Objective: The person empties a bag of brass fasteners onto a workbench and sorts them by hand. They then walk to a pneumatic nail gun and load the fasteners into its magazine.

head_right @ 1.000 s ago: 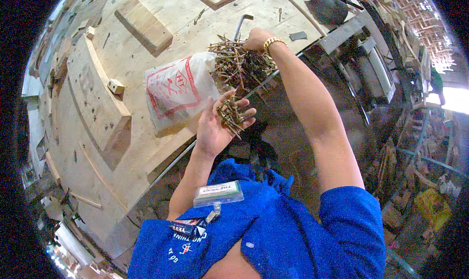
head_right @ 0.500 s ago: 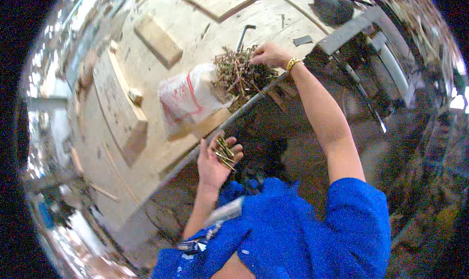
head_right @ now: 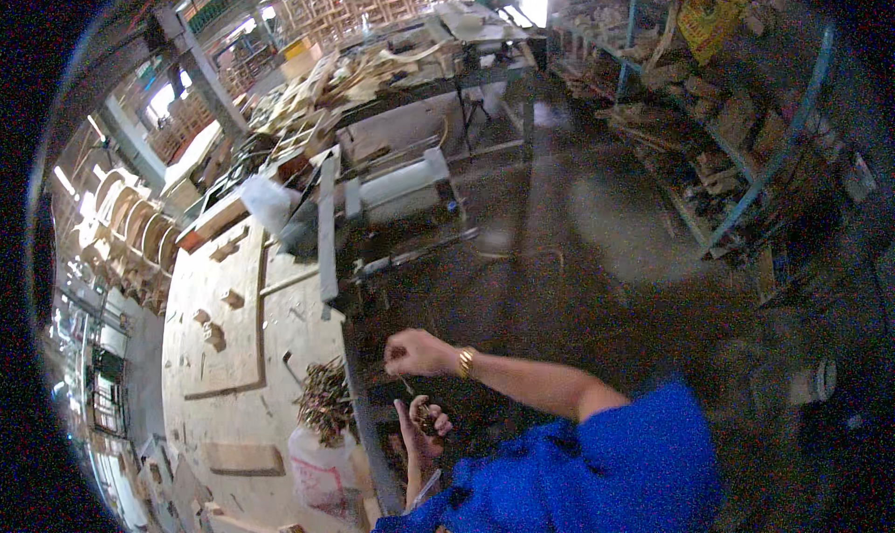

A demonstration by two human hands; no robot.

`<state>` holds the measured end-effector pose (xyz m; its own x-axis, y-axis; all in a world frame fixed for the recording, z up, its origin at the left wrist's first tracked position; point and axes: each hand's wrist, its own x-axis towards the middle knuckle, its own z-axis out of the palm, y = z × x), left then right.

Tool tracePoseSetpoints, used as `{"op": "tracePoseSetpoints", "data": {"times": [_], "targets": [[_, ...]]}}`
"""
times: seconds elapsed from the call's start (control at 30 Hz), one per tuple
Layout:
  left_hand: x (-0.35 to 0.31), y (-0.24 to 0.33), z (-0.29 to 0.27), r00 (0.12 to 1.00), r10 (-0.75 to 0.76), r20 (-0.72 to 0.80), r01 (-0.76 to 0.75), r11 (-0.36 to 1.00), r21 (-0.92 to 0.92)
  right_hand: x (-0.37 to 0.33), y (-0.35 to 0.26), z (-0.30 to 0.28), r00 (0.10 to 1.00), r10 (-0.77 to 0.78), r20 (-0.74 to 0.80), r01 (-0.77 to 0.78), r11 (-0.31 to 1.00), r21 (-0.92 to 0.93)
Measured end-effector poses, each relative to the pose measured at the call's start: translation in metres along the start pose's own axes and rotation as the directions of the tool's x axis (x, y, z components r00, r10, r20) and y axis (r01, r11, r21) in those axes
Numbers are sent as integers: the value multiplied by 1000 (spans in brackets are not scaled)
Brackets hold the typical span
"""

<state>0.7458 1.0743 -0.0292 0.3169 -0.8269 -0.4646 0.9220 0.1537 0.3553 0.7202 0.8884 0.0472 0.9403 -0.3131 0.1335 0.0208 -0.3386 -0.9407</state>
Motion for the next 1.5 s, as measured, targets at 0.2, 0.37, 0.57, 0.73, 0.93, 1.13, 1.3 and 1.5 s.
{"op": "tracePoseSetpoints", "data": {"times": [0.2, 0.37, 0.57, 0.73, 0.93, 1.13, 1.3, 1.5], "targets": [[88, -97, 78, 960, -266, 85, 200, 867, 456, -134, 49, -80, 924, 291, -247, -324, 940, -105], [194, -198, 154, 814, -565, -133, 554, 687, 470, -219, 118, -211, 864, 60, -500, -234, 927, -294], [298, -322, 281, 743, -664, -83, 599, 605, 524, -288, 147, -364, 880, 266, -394, -382, 889, -252], [375, -391, 375, 513, -851, -112, 806, 433, 404, -326, 178, -475, 819, 364, -443, -449, 888, -100], [521, -456, 432, 378, -921, 91, 863, 386, 326, -308, 249, -610, 748, 365, -555, -512, 849, -131], [711, -485, 533, 432, -870, 236, 718, 490, 494, -216, 328, -790, 708, 403, -580, -534, 843, -66], [849, -457, 601, 529, -804, 272, 741, 594, 313, -121, 372, -913, 728, 370, -577, -483, 874, -49], [1008, -444, 700, 700, -712, -43, 664, 629, 404, -28, 464, -1066, 799, 69, -597, -258, 937, -236]]}}
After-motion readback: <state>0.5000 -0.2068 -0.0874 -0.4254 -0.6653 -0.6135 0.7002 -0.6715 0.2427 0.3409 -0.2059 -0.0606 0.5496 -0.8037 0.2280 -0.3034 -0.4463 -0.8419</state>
